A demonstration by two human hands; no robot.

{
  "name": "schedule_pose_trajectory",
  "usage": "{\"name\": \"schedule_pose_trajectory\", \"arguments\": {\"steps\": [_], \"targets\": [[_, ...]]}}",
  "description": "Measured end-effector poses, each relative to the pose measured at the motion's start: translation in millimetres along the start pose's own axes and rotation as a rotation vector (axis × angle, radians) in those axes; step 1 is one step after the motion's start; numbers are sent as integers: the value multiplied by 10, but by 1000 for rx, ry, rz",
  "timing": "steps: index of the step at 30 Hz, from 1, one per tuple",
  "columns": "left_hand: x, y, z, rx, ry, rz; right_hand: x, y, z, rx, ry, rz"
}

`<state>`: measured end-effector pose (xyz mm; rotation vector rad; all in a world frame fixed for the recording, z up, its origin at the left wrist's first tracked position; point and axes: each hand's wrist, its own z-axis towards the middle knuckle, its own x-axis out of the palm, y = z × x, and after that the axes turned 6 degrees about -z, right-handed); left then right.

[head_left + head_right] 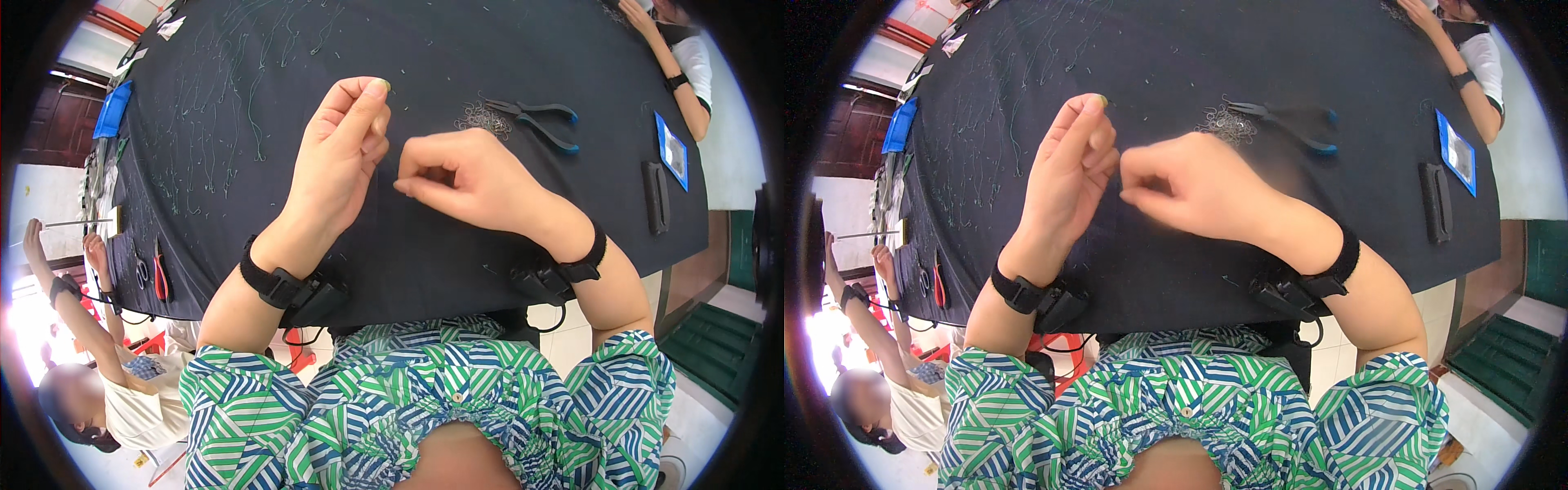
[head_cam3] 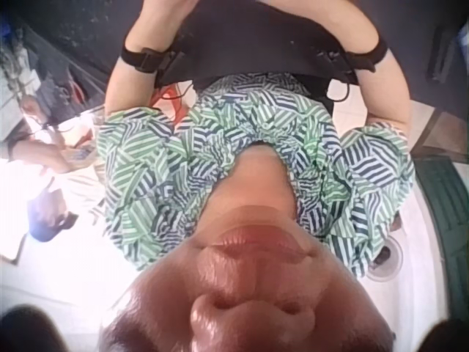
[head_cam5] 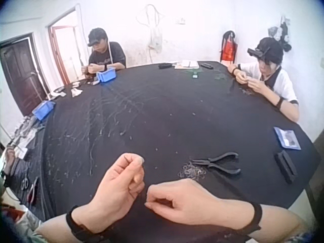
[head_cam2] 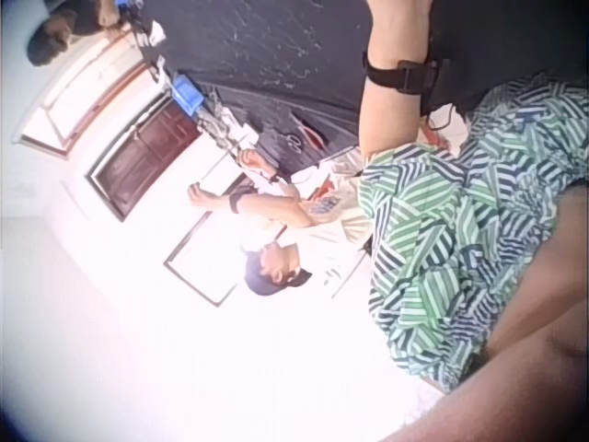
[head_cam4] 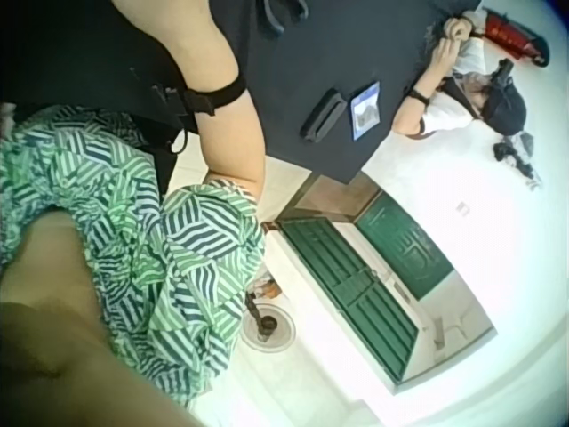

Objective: The person assembles small metal rings onto a fishing line by hand and using pliers at a workshop table.

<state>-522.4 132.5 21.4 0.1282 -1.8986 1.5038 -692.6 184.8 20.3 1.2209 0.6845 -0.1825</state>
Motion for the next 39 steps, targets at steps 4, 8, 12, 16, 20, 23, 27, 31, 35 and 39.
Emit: {"name": "schedule_pose_trajectory", "arguments": {"steps": [4,8,12,16,20,23,27,31,35,39], "targets": [[23,-25,-10,6,-30,70,33,18,4,-93,74,-89],[56,30,-11,62,-33,87,54,-20,-5,-140,77,-168],[40,21,-3,58,16,74,-15,-31,-32,-150,127,-261],[-8,-39,-25,0,84,122,-499,-39,-66,64,-157,-583],[6,0,28,-13,133,172,-989,-410,-370,290,-262,-955],[-88,-1,56,-57,115,208,-1029,-346,-365,435,-93,-829],[-132,-18,124,-95,107,323,-1008,-405,-421,458,-65,-802],[-142,-25,137,-78,75,452,-1025,-442,-344,338,-102,-783],[-152,-26,149,-85,82,455,-953,-368,-253,235,-188,-648],[-167,-31,136,-64,81,437,-811,-281,-186,94,-176,-363]]}}
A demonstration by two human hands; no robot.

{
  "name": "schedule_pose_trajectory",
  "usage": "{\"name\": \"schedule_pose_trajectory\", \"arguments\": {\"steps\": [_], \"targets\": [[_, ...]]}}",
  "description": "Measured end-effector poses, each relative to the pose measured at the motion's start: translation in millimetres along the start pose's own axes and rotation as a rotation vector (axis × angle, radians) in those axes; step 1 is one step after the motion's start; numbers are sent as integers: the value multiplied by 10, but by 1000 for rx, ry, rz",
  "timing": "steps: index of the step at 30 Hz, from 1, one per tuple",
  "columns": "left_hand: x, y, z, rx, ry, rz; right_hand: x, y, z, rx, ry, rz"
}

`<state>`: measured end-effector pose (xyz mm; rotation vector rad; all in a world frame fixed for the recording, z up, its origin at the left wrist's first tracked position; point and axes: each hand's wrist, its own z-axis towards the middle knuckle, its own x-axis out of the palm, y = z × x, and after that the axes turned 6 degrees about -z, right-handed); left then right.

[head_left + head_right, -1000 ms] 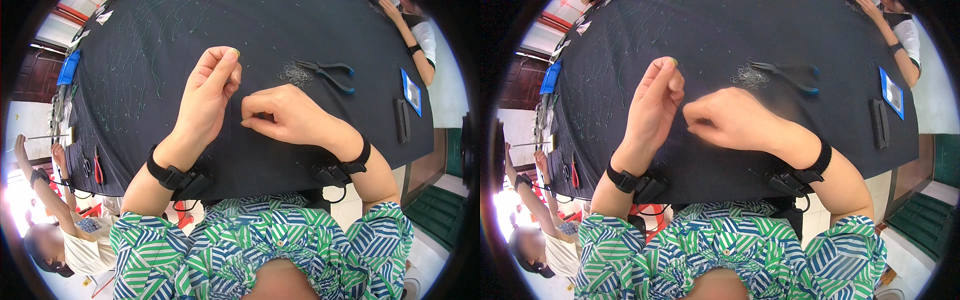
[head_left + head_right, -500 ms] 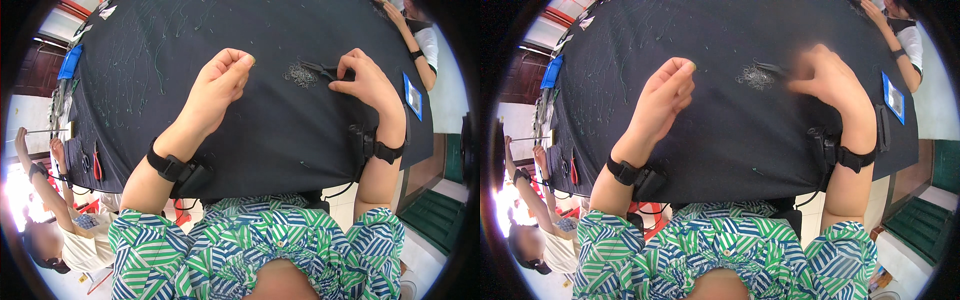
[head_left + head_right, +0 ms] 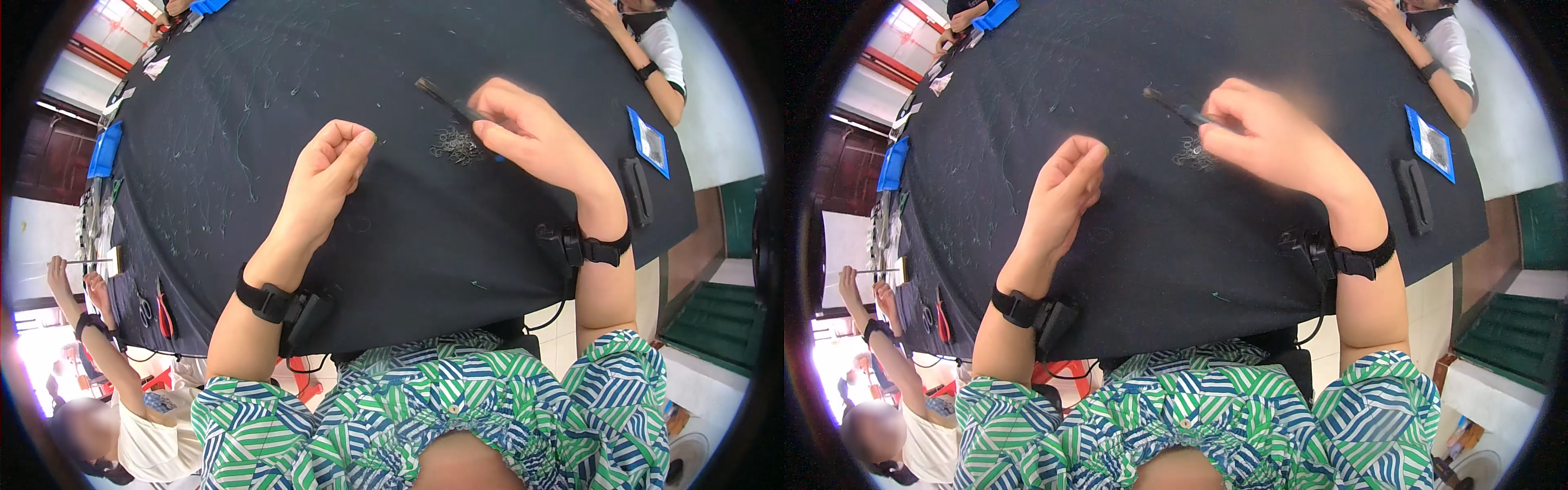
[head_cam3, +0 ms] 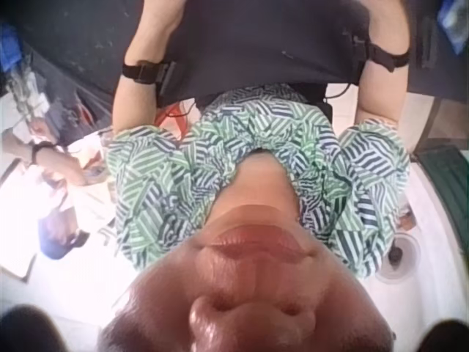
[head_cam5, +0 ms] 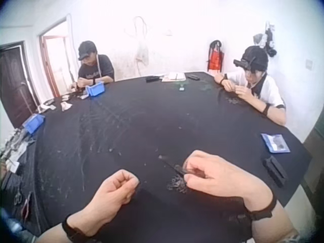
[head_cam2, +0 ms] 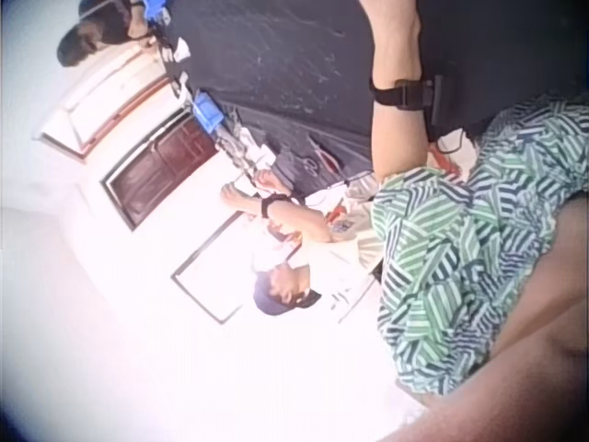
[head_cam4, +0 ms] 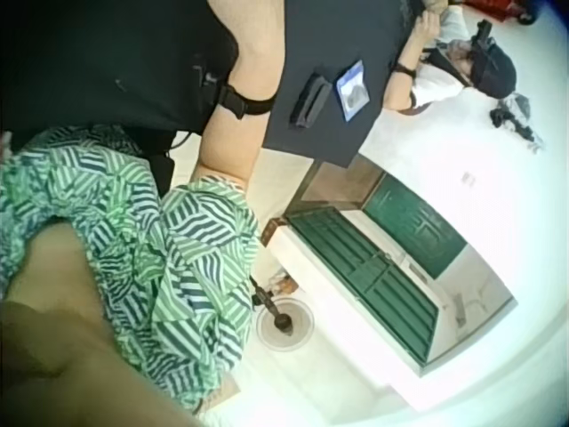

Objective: The person assembles small metal rings onto a fishing line by hand and using pliers at a workshop table.

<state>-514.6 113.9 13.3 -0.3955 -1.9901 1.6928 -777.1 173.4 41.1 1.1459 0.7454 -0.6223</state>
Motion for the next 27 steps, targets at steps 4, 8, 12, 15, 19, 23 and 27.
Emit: {"name": "schedule_pose_trajectory", "arguments": {"steps": [4,8,12,15,19,23,27], "targets": [[5,-33,-10,34,-43,-17,103,175,43,-4,215,507],[-26,-22,1,57,-22,-48,180,272,45,-5,342,827],[-37,-28,-10,76,-14,-32,212,399,34,137,235,899],[-26,-39,-20,88,-14,-14,163,407,26,-137,-3,70],[-29,-20,-11,121,-25,26,146,395,32,-181,-78,31],[-10,-22,-15,129,-22,36,211,358,25,-242,-112,-39],[9,-32,-27,164,-56,83,220,368,27,-239,-119,-28]]}}
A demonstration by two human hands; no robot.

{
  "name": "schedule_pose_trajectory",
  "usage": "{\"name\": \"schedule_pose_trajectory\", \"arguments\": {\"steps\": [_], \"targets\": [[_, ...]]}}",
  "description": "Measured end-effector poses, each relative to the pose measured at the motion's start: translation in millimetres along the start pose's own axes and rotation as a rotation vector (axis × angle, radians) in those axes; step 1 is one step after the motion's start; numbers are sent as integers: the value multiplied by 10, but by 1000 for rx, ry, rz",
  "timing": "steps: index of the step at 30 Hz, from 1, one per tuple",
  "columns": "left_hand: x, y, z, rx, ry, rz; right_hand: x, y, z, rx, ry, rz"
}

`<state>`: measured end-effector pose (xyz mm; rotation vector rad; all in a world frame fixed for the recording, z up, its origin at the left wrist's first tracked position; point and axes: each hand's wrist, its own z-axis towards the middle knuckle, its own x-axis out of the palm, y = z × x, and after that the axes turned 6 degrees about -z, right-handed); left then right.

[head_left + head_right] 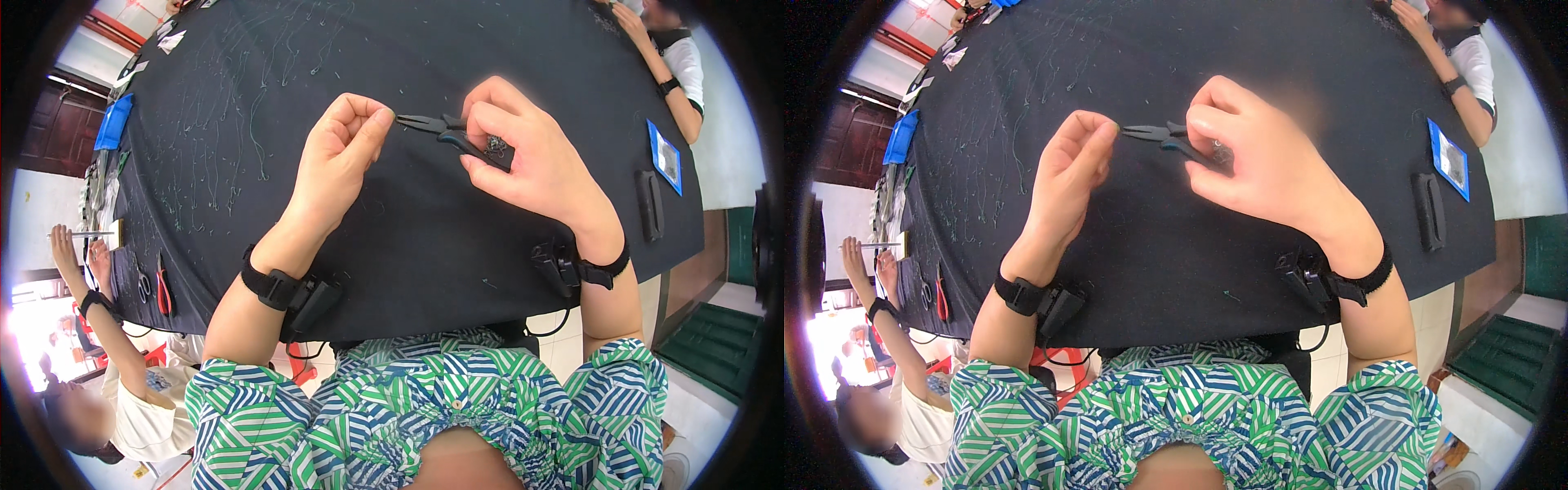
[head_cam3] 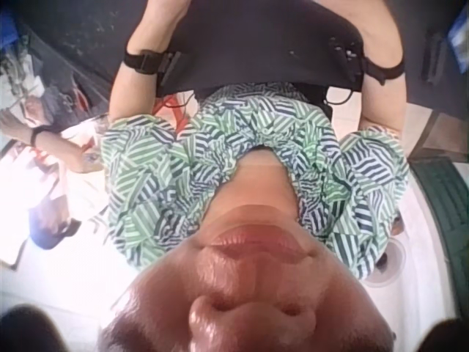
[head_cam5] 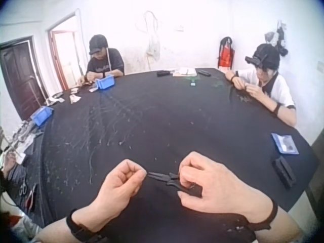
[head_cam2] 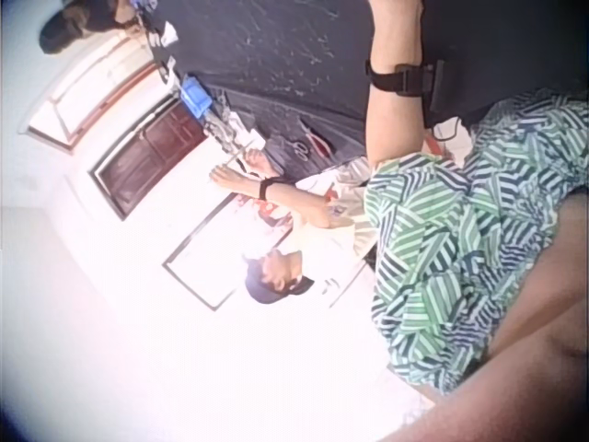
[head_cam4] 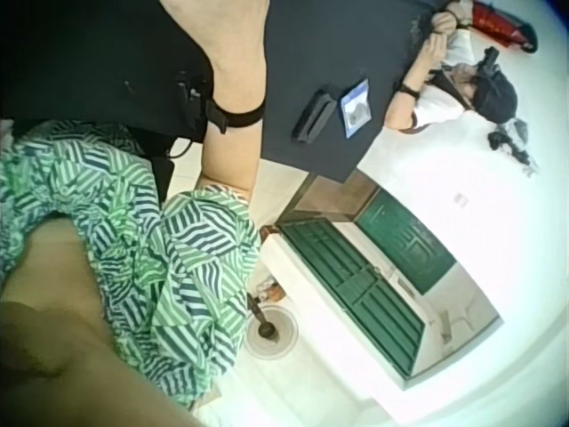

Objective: The person assembles small metal rings onto a fishing line by hand and using pliers at a workshop table.

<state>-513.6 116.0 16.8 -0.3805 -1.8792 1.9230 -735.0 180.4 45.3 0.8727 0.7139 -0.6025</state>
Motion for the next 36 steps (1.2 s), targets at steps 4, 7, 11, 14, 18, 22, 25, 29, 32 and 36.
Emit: {"name": "schedule_pose_trajectory", "arguments": {"steps": [4,7,11,14,18,22,25,29,32,36], "targets": [[16,0,-4,25,-6,12,2,1,6,-8,-8,-20],[31,-13,2,33,-26,12,7,-12,0,-28,-19,-35],[30,-11,3,44,-25,38,1,-25,-3,-36,-21,-47],[28,-13,2,50,-26,79,1,-37,-4,-55,-15,-44],[35,-10,9,49,-39,84,23,-62,-12,-34,-8,-26],[31,0,15,53,-49,114,19,-68,-20,21,-5,0],[40,31,21,55,-64,131,13,-41,-29,89,25,6],[22,15,28,-23,-117,215,-17,-114,-46,220,-22,-156],[-21,26,37,0,-166,225,-178,-255,-37,317,-112,-373],[16,35,67,-5,-183,183,-431,-653,-154,416,-251,-475]]}}
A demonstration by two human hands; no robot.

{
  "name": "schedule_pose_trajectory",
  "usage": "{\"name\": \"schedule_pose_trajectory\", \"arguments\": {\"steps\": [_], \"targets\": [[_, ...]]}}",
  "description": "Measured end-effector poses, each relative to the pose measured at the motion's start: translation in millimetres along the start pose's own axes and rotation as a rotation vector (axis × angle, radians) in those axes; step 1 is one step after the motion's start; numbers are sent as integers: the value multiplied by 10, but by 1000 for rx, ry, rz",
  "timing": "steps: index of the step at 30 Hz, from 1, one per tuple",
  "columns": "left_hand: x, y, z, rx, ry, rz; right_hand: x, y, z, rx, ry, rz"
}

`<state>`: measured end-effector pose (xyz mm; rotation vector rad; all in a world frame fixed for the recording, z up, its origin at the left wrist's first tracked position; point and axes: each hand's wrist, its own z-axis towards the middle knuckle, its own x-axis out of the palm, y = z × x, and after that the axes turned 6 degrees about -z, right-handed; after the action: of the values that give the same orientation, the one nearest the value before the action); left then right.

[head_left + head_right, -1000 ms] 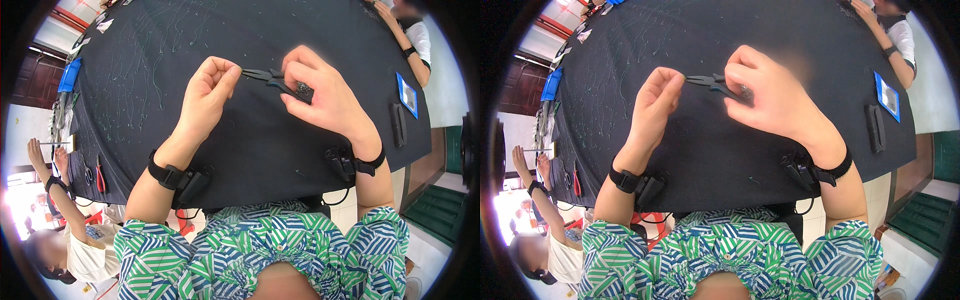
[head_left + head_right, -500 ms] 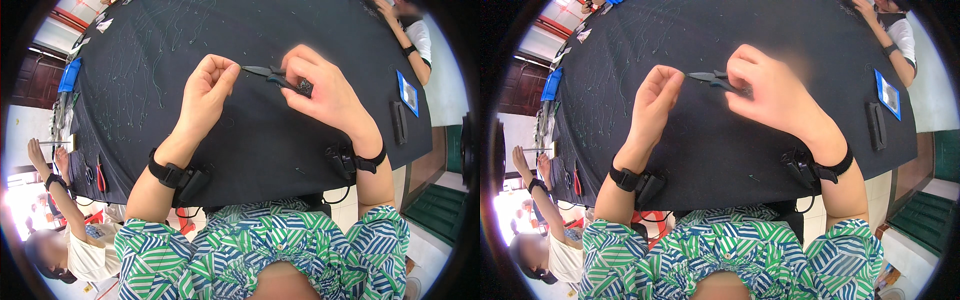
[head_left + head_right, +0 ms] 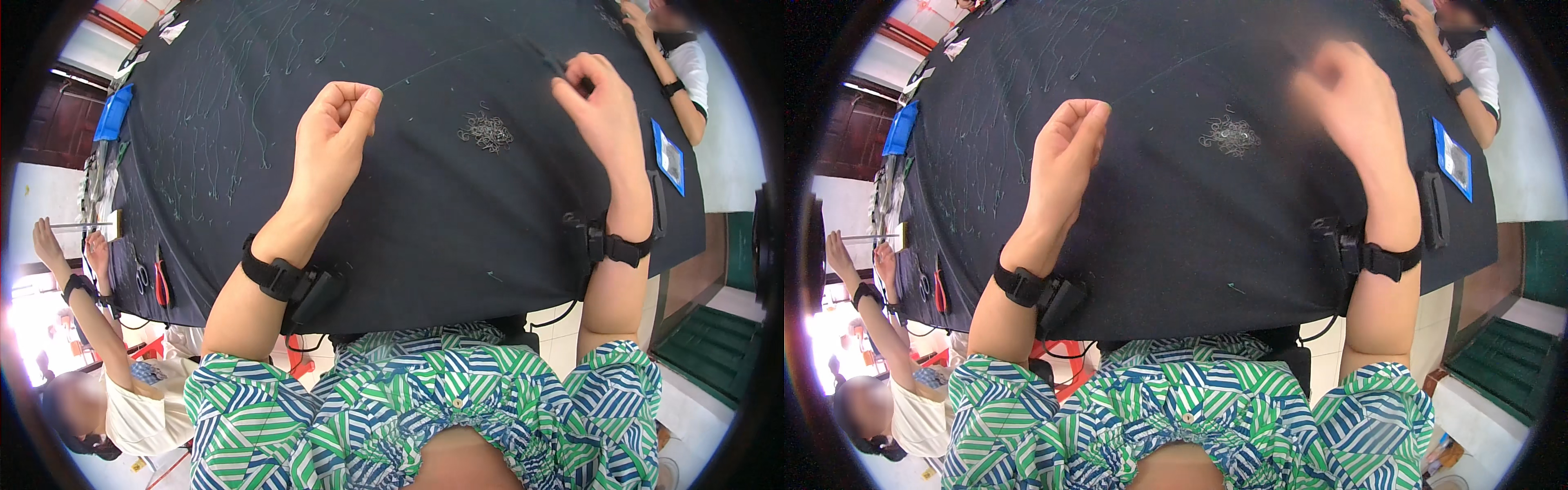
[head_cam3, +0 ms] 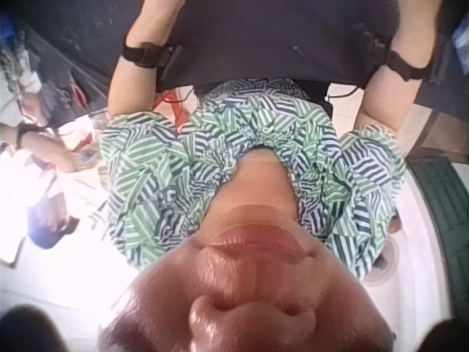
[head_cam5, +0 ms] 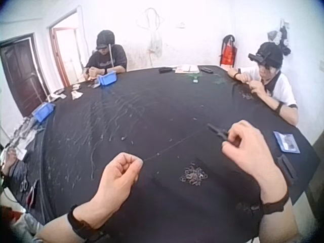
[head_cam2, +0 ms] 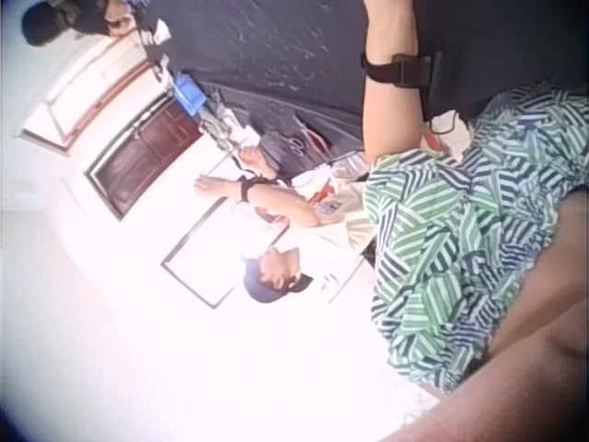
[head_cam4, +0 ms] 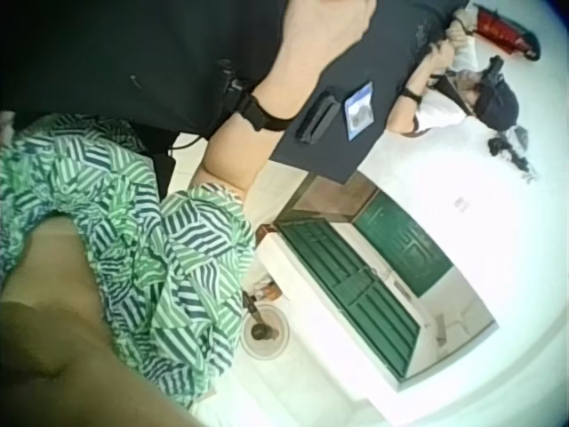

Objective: The person assembles small metal rings onto a fishing line by hand and using pliers at a workshop table.

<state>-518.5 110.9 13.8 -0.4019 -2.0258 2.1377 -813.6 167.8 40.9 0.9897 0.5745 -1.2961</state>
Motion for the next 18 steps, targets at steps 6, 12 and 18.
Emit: {"name": "schedule_pose_trajectory", "arguments": {"steps": [6,12,18], "targets": [[-48,51,38,-17,-29,-103,-70,-247,98,139,-4,-77],[-26,22,47,-24,-37,-142,-179,-514,133,283,-5,-142],[-52,35,49,-30,-72,-165,-173,-693,165,390,26,-155]]}}
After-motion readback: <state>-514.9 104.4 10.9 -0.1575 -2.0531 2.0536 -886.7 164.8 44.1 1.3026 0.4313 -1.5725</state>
